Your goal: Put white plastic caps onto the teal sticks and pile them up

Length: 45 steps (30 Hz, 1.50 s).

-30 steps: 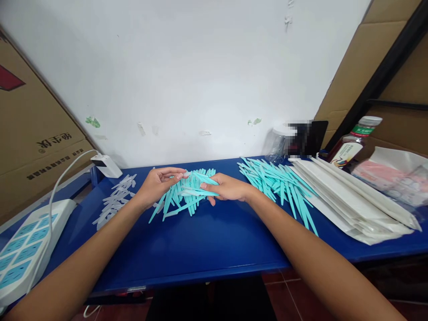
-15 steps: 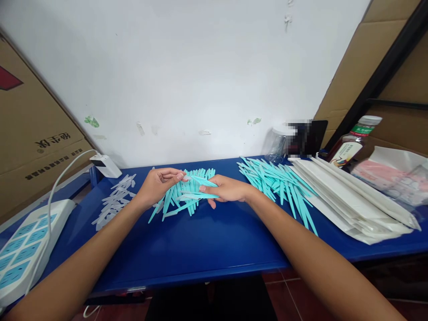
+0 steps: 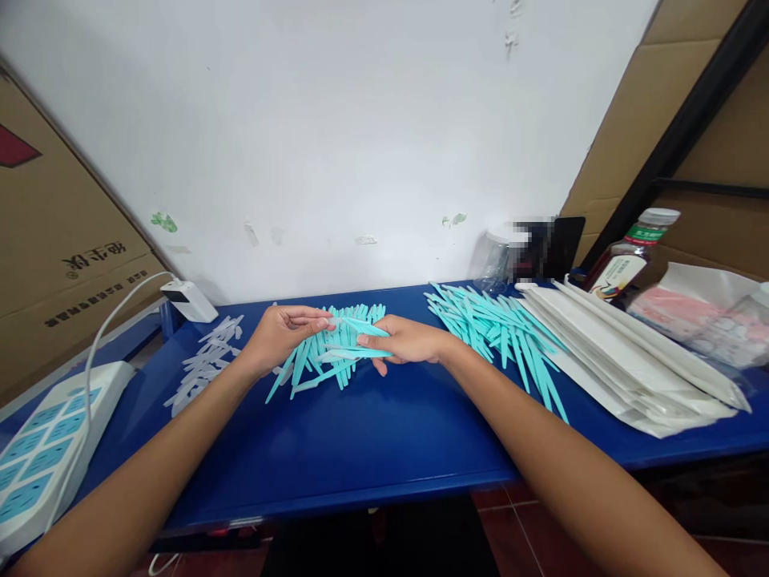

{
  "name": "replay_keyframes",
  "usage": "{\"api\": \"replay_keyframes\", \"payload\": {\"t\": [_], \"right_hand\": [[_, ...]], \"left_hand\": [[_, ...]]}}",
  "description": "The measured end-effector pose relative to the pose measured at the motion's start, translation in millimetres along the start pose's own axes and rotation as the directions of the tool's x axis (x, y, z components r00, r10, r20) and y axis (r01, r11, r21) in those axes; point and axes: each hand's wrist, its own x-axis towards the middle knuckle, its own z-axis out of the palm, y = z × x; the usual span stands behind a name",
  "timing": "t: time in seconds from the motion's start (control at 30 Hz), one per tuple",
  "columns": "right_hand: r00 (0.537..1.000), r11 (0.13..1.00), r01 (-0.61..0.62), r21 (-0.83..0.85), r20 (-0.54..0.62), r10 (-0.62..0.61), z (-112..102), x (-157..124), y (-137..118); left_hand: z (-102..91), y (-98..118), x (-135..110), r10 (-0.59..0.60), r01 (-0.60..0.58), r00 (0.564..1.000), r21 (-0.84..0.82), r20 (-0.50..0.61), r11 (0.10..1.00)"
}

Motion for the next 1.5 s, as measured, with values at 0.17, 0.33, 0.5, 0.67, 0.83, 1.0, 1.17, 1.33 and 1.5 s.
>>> {"api": "replay_keyframes", "payload": {"t": [0.17, 0.33, 0.5, 0.67, 0.83, 1.0, 1.17, 1.33, 1.5], "right_hand": [[1.000, 1.000, -0.009, 0.002, 0.010, 0.009, 1.7, 0.6, -2.1], [0.999, 1.000, -0.007, -0.017, 0.035, 0.007, 2.8, 0.8, -0.5], [0.998, 0.999, -0.001, -0.040, 0.066, 0.004, 2.8, 1.3, 1.1], [0.995, 0.999, 0.015, -0.051, 0.096, -0.011, 6.5, 1.1, -2.8], [0.995, 1.000, 0.002, -0.017, 0.103, -0.001, 10.6, -0.4, -10.6], [0.996, 1.000, -0.012, 0.020, 0.089, 0.010, 12.1, -1.7, -14.6], [0.997, 0.999, 0.007, 0.042, 0.081, -0.010, 12.4, 0.8, -9.5], [1.000, 0.991, 0.021, 0.135, -0.012, -0.019, 7.3, 4.1, -3.5], [0.997, 0.985, -0.016, 0.172, -0.073, 0.029, 1.0, 3.5, 3.3]], "left_hand": [[2.1, 3.7, -0.1, 0.044, -0.040, 0.999, 0.102, -0.031, 0.994], [5.3, -1.4, 1.6, 0.061, -0.052, 0.996, 0.132, -0.065, 0.990], [9.8, -1.9, -0.4, 0.046, -0.031, 0.993, 0.133, -0.110, 0.991], [20.0, -1.4, -6.4, 0.023, -0.020, 0.999, 0.080, -0.036, 0.997], [22.6, -4.0, -7.8, 0.053, -0.053, 0.998, -0.012, 0.030, 0.999], [20.1, -3.9, -7.9, 0.131, -0.131, 0.991, -0.010, 0.016, 0.991], [24.7, 1.4, -9.5, 0.080, -0.080, 0.997, -0.024, -0.014, 0.996], [15.9, 8.0, -3.2, -0.240, 0.236, 0.969, -0.491, 0.055, 0.839], [0.4, 0.9, 4.4, -0.367, 0.330, 0.926, -0.670, 0.092, 0.665]]}}
